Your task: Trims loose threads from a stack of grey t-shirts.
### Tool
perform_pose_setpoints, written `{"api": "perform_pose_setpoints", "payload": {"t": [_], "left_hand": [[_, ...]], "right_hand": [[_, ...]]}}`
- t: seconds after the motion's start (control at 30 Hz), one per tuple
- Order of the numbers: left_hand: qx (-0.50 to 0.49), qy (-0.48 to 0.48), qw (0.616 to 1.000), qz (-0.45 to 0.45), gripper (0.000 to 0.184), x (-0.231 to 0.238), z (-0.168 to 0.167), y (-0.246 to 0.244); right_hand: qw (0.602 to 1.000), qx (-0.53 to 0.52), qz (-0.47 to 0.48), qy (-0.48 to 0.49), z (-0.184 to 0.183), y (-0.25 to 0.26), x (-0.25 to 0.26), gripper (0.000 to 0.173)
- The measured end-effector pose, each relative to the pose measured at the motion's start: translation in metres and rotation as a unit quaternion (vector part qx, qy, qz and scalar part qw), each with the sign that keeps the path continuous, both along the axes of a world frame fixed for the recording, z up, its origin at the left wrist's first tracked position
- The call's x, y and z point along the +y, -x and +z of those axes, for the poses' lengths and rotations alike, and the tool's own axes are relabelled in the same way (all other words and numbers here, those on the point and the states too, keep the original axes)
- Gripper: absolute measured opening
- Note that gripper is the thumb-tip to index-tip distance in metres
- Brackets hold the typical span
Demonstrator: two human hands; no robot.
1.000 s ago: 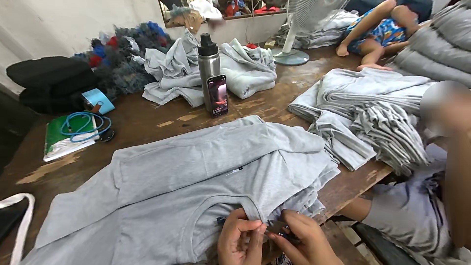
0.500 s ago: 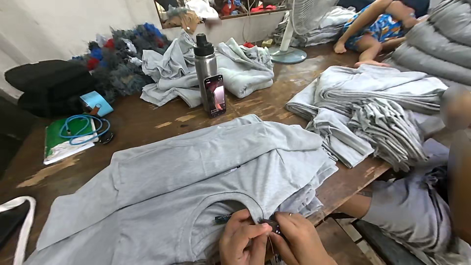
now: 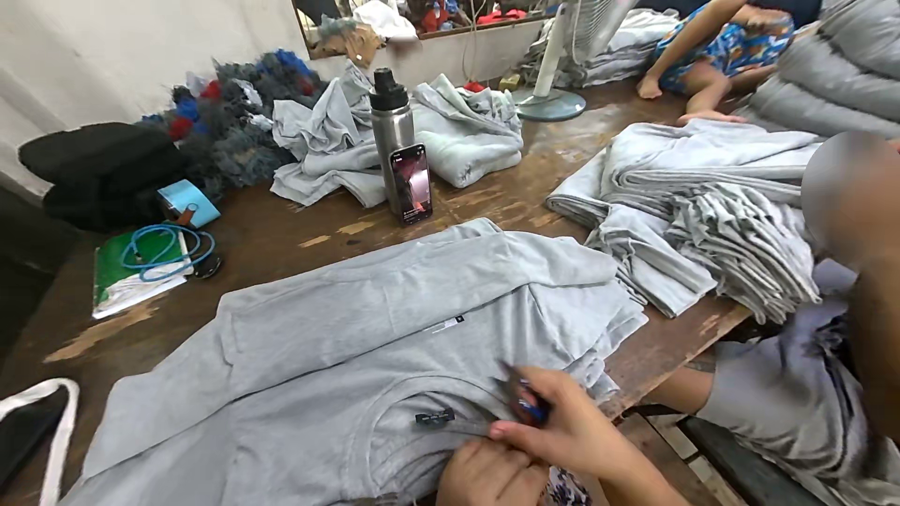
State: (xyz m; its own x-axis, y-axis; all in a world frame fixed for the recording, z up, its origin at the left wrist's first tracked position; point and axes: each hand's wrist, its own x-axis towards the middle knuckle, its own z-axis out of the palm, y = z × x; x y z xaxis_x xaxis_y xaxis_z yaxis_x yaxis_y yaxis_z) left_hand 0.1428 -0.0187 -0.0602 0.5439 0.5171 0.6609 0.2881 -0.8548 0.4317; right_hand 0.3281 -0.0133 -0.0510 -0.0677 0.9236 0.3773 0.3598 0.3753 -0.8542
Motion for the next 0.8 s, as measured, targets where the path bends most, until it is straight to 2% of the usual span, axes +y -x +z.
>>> {"api": "perform_pose_setpoints", "payload": {"t": [0.07,0.2,0.33,0.43,0.53,0.63,0.73,0.8], "left_hand": [[0.026,-0.028,0.999,0.002,0.016,-0.002,-0.006,-0.002],[-0.01,-0.03,0.999,0.01,0.016,0.003,-0.017,-0.005],[-0.116,0.07,0.991,-0.006,0.008,0.007,-0.017,-0.005],[-0.191,0.148,0.97,-0.036,0.003,0.008,-0.013,-0.003],[-0.228,0.197,0.953,-0.015,0.002,0.008,-0.011,-0.002],[-0.264,0.263,0.928,0.019,0.011,0.006,-0.008,-0.004],[-0.239,0.267,0.933,0.034,0.038,0.005,-0.002,-0.009],[-0.228,0.233,0.944,0.052,0.032,0.006,-0.002,-0.014]], "right_hand": [[0.994,-0.036,0.073,0.078,-0.002,-0.007,0.013,0.036],[0.992,-0.071,0.097,0.038,0.0,-0.012,0.011,0.012],[0.997,0.015,0.028,-0.065,-0.007,-0.015,-0.002,0.012],[0.992,0.061,-0.024,-0.104,-0.009,-0.013,-0.005,0.012],[0.987,0.102,-0.035,-0.122,-0.005,-0.008,-0.002,0.013],[0.98,0.152,-0.041,-0.121,-0.001,0.002,-0.001,0.013],[0.965,0.239,-0.046,-0.098,-0.006,0.022,-0.006,0.015],[0.956,0.273,-0.053,-0.088,-0.012,0.034,-0.012,0.016]]}}
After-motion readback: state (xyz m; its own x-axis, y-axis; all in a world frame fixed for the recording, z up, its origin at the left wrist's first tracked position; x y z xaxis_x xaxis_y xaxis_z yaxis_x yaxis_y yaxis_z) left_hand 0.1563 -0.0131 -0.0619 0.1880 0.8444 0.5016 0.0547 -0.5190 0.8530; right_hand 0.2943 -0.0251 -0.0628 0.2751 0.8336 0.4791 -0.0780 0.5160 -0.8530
